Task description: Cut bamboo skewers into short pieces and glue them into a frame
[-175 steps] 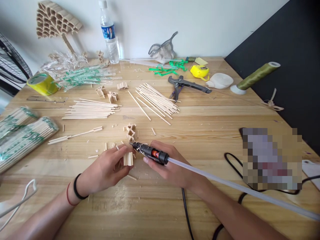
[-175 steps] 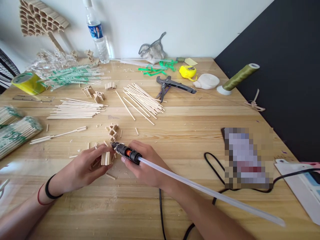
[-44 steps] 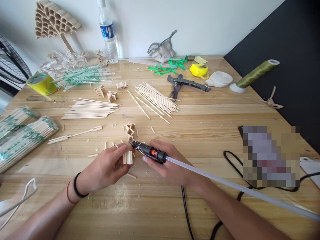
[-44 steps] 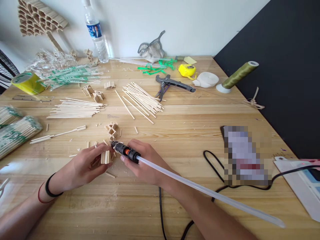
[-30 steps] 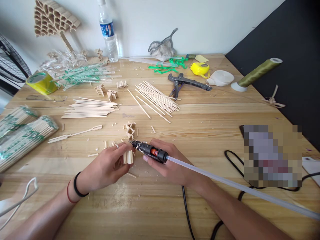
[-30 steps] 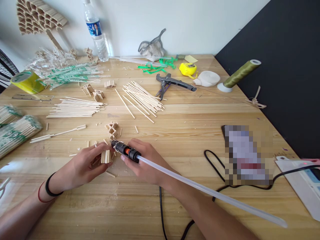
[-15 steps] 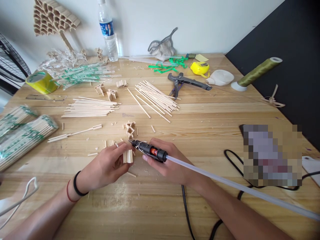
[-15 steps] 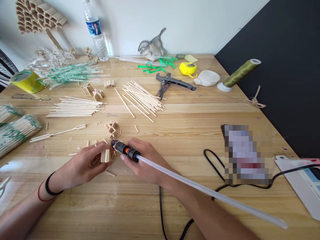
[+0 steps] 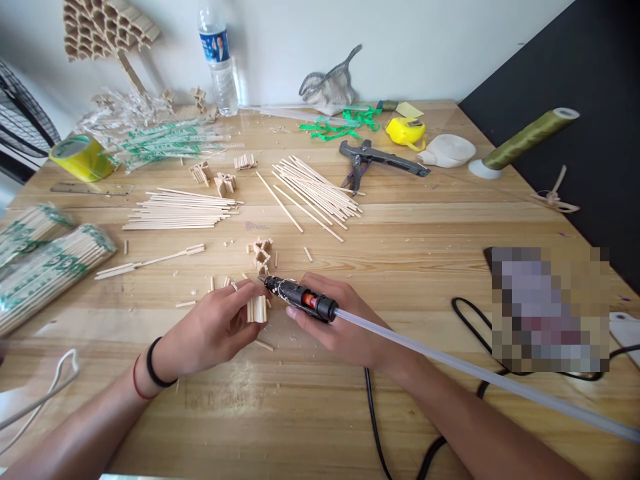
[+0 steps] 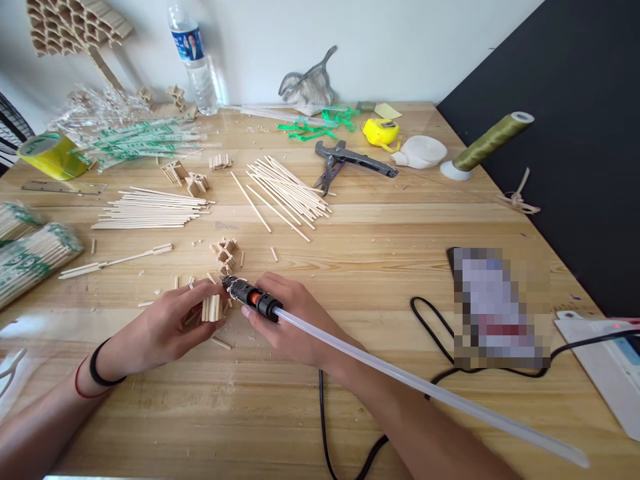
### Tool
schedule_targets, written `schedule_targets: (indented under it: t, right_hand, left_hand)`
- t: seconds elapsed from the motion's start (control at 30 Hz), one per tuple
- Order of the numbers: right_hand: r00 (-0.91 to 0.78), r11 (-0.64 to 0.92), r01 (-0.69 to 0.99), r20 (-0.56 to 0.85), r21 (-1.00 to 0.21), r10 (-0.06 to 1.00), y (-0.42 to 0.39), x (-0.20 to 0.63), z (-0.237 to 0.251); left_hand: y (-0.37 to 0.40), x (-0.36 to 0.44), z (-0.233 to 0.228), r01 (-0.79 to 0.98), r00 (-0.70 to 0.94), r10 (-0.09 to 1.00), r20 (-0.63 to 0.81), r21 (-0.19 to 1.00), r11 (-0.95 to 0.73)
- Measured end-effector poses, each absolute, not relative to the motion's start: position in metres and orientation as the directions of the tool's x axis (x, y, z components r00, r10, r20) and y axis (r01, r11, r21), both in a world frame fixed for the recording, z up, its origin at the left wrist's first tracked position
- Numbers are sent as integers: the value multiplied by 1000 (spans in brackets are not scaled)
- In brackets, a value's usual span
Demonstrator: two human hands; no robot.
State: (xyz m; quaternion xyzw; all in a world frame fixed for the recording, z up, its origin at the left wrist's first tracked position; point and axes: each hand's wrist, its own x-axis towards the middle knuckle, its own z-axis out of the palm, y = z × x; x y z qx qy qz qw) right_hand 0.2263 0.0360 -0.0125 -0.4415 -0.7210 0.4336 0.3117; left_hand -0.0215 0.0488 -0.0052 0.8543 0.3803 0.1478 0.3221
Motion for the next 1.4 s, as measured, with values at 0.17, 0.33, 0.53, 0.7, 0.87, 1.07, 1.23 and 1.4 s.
schedule_targets:
  t: [0.17,0.33,0.53,0.7,0.87,1.07,1.23,1.4]
  right_hand:
    - [-413,257,375,88,-891,907,35,226,-14]
    - [-418,257,378,84,-889,905,36,226,-14]
    - [-421,267,378,92,-887,902,36,226,-13]
    - [-421,300,363,132,-882,897,35,225,-11]
    - [-430,320,353,152,-879,890,36,225,-12]
    - [-431,305,384,122,-872,894,35,227,-14]
    - [-432,323,380,142,-867,890,35,227,-14]
    - [-442,322,380,136,-867,887,35,227,-14]
  left_hand:
    - [49,-22,-7,552,668,744,17,659,-511]
    - [50,-23,-7,541,678,735,10,671,-507]
    - [50,-23,-5,548,674,739,2,670,-501]
    - [51,-23,-6,545,676,737,-12,682,-488]
    - [51,-24,-7,550,676,737,-16,677,-489]
    - [51,-22,-6,545,677,736,16,661,-516]
    - [52,-21,-5,541,682,731,21,658,-523]
    - [52,-21,-5,536,684,729,16,666,-518]
